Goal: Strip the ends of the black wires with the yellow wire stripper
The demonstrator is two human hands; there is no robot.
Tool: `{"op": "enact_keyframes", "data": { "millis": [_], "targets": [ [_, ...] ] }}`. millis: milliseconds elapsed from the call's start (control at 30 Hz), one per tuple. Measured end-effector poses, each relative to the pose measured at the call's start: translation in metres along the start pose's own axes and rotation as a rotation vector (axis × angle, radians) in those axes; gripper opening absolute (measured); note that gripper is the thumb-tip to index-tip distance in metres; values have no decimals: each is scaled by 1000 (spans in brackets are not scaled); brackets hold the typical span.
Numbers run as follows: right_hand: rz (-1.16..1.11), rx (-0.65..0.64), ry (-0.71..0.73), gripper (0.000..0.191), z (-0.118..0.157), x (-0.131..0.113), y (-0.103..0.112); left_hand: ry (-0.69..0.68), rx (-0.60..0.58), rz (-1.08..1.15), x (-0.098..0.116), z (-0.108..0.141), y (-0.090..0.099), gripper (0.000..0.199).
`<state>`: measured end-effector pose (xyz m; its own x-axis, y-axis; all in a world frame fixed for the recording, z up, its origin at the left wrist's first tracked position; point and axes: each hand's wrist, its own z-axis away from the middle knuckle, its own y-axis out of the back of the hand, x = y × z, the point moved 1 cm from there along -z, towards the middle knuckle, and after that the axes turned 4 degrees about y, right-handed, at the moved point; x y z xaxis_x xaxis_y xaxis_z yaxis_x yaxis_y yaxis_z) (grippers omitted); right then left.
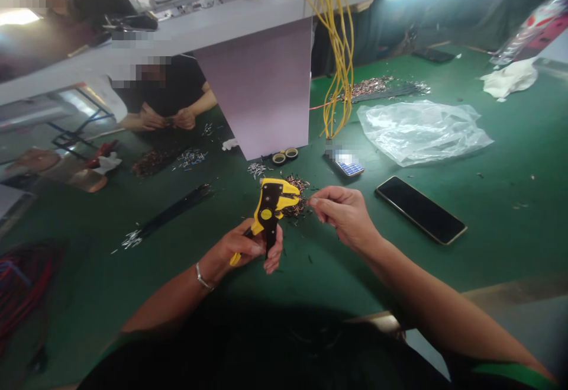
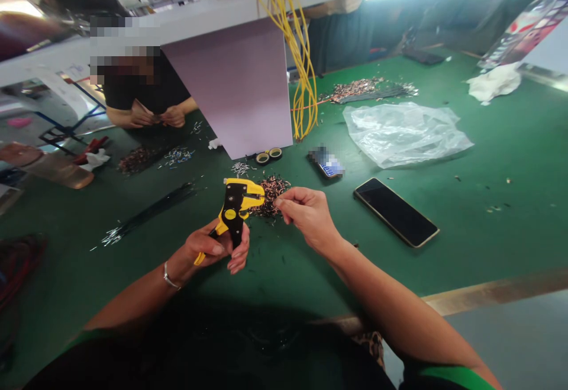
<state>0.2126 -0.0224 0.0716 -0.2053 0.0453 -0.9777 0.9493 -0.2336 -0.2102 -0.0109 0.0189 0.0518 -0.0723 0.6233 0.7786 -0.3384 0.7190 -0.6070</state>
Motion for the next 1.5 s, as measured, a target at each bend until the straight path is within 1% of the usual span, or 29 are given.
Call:
{"op": "enact_keyframes", "data": {
  "millis": [300,467,633,800,867,1067,1200,1300,1400,1500],
  "targets": [
    [12,-10,3,13,1,-3,0,-40,28,-6,-2,0,-3,24],
    [19,-8,5,14,0,-1,0,-61,95,-41,-3,0,-8,21],
    [-1,-9,-3,14,-2,3,1,-48,182,-59,-5,3,-17,21],
    [-21,-24,-11,10,-2,4,1,-66,190,-42,-9,4,-23,19],
    [-23,-47,-18,10,-2,4,0,-67,185,-41,-12,5,-22,19],
    [-30,-105,-28,11,-1,4,-1,-112,253,-66,-15,5,-15,11],
    [-38,-116,-20,13,-1,5,0,-104,191,-53,-10,2,-16,17],
    [-24,-92,-7,12,-1,6,2,-125,155,-53,-4,0,-16,25],
    [-9,-74,2,11,-2,9,3,-157,159,-52,0,0,-13,29],
    [6,-72,0,12,-2,10,3,-206,201,-65,4,1,-8,30]
  ]
}}
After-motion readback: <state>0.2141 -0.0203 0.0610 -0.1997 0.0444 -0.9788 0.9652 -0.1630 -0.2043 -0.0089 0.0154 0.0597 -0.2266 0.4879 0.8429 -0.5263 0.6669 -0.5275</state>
